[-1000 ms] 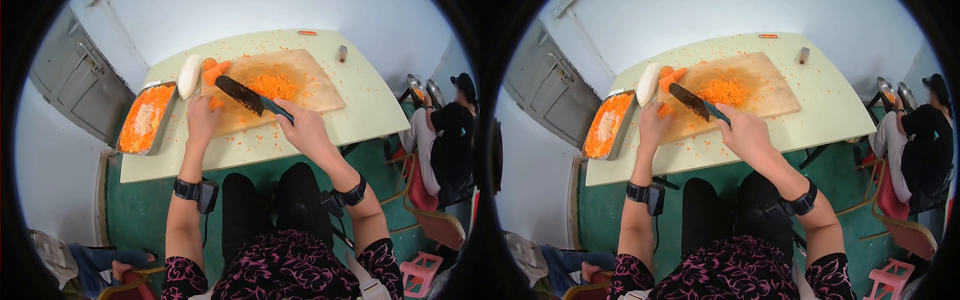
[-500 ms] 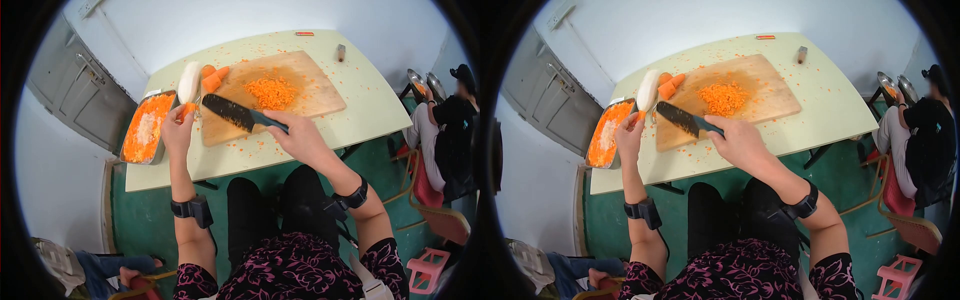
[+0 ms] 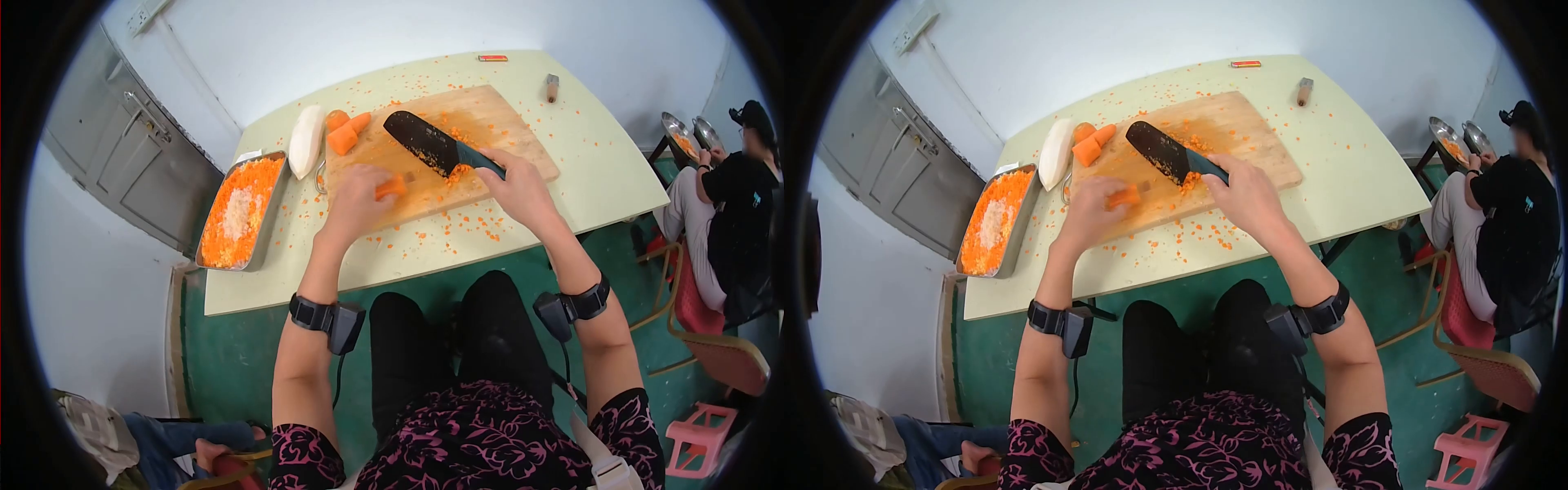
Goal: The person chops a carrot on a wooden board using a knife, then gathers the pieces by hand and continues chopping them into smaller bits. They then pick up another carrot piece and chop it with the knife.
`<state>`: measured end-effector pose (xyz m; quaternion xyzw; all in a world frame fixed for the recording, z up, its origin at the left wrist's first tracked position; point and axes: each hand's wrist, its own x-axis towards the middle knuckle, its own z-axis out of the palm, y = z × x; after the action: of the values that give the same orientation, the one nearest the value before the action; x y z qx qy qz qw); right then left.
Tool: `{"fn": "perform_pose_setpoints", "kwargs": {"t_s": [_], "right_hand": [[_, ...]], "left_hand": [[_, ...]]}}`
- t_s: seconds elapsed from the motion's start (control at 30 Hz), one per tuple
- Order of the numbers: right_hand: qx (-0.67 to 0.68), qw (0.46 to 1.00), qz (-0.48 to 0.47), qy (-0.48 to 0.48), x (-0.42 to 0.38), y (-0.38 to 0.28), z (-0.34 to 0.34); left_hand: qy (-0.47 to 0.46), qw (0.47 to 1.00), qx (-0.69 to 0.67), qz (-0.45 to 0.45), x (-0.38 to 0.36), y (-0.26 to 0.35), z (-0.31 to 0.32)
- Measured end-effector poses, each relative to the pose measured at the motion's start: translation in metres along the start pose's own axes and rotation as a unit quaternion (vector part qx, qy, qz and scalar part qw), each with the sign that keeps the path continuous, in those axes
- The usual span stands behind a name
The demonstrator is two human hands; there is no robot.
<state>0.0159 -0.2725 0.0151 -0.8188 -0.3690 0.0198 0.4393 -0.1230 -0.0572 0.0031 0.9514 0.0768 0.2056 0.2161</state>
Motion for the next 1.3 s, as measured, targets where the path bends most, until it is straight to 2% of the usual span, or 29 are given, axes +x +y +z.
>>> {"fn": "perform_pose_setpoints", "kwargs": {"t_s": [0.03, 0.13, 0.23, 0.33, 0.43, 0.53, 0.63, 0.73, 0.83, 0.97, 1.07, 1.17, 1.3], "right_hand": [[-0.01, 1.0, 0.003, -0.012, -0.001, 0.002, -0.001], [-0.054, 0.997, 0.001, -0.047, 0.002, 0.002, -0.006], [-0.126, 0.987, -0.021, -0.101, 0.009, -0.005, -0.008], [-0.196, 0.967, -0.045, -0.157, 0.016, -0.021, 0.0], [-0.229, 0.957, -0.071, -0.165, 0.018, -0.03, 0.008], [-0.215, 0.961, -0.084, -0.155, 0.023, -0.029, 0.006], [-0.231, 0.952, -0.122, -0.163, 0.024, -0.025, -0.002], [-0.26, 0.942, -0.135, -0.164, 0.023, -0.022, 0.004], [-0.257, 0.94, -0.14, -0.173, 0.02, -0.03, 0.007], [-0.258, 0.938, -0.174, -0.151, 0.004, -0.038, 0.005], [-0.265, 0.932, -0.178, -0.171, -0.003, -0.04, 0.005], [-0.25, 0.935, -0.21, -0.141, -0.007, -0.038, 0.008], [-0.276, 0.926, -0.202, -0.159, -0.005, -0.041, 0.006]], "left_hand": [[-0.033, 0.999, 0.008, 0.037, 0.003, 0.002, 0.002], [0.018, 0.995, 0.011, 0.103, -0.001, -0.007, 0.012], [0.084, 0.993, 0.021, 0.081, -0.012, -0.005, 0.016], [0.127, 0.991, -0.014, -0.04, -0.016, 0.007, 0.032], [0.18, 0.977, 0.096, -0.064, -0.012, 0.024, 0.042], [0.16, 0.982, 0.081, -0.054, -0.006, 0.017, 0.046], [0.14, 0.989, -0.012, -0.034, -0.005, 0.007, 0.043], [0.177, 0.984, 0.001, 0.011, -0.007, 0.0, 0.045], [0.176, 0.981, 0.063, 0.046, -0.006, 0.007, 0.042], [0.162, 0.983, 0.065, 0.049, -0.005, 0.009, 0.042], [0.152, 0.986, 0.062, 0.039, -0.004, 0.012, 0.04], [0.153, 0.985, 0.065, 0.04, -0.004, 0.014, 0.041], [0.153, 0.984, 0.073, 0.045, -0.003, 0.013, 0.04]]}}
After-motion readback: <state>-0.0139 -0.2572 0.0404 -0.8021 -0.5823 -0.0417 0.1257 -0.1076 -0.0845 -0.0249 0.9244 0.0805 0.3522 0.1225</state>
